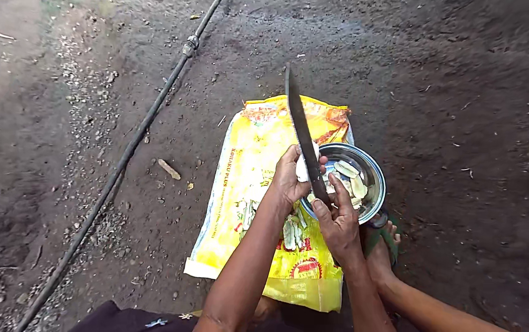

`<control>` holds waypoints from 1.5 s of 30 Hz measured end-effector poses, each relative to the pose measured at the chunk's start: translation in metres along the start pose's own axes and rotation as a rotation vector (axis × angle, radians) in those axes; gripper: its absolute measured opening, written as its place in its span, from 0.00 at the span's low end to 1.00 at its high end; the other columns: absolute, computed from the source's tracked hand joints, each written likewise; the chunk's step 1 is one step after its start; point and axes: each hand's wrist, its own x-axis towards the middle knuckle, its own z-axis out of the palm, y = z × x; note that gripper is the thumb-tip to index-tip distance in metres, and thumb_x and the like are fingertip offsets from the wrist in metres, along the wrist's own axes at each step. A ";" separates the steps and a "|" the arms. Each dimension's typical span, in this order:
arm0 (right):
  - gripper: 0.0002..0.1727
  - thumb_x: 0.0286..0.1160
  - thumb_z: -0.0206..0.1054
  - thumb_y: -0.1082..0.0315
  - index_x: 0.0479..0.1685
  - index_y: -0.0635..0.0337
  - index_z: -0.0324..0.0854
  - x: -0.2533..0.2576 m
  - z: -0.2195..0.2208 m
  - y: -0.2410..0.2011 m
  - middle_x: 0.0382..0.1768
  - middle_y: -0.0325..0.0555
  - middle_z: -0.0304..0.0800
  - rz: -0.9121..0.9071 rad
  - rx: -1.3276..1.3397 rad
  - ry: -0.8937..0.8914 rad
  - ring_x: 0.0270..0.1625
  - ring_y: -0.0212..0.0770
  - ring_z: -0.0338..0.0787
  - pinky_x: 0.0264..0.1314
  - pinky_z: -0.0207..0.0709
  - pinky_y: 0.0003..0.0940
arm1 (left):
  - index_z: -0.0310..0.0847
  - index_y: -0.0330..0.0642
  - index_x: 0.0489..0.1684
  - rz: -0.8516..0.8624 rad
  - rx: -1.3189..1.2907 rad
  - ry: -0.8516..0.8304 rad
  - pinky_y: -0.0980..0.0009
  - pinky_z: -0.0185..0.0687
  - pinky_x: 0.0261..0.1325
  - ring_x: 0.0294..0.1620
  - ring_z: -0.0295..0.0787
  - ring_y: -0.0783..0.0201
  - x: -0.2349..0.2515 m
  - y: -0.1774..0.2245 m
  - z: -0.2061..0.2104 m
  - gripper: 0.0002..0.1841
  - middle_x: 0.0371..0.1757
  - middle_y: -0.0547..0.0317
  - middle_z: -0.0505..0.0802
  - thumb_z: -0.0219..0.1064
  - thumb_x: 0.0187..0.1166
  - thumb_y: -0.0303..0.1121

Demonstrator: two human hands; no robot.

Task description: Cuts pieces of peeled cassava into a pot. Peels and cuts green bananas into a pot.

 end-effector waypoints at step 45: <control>0.37 0.80 0.65 0.48 0.81 0.66 0.70 0.000 -0.011 0.000 0.31 0.32 0.82 -0.052 0.082 -0.104 0.29 0.16 0.78 0.35 0.75 0.12 | 0.71 0.44 0.66 0.296 0.064 -0.041 0.78 0.84 0.29 0.28 0.87 0.68 -0.001 -0.026 0.014 0.15 0.45 0.56 0.88 0.43 0.93 0.34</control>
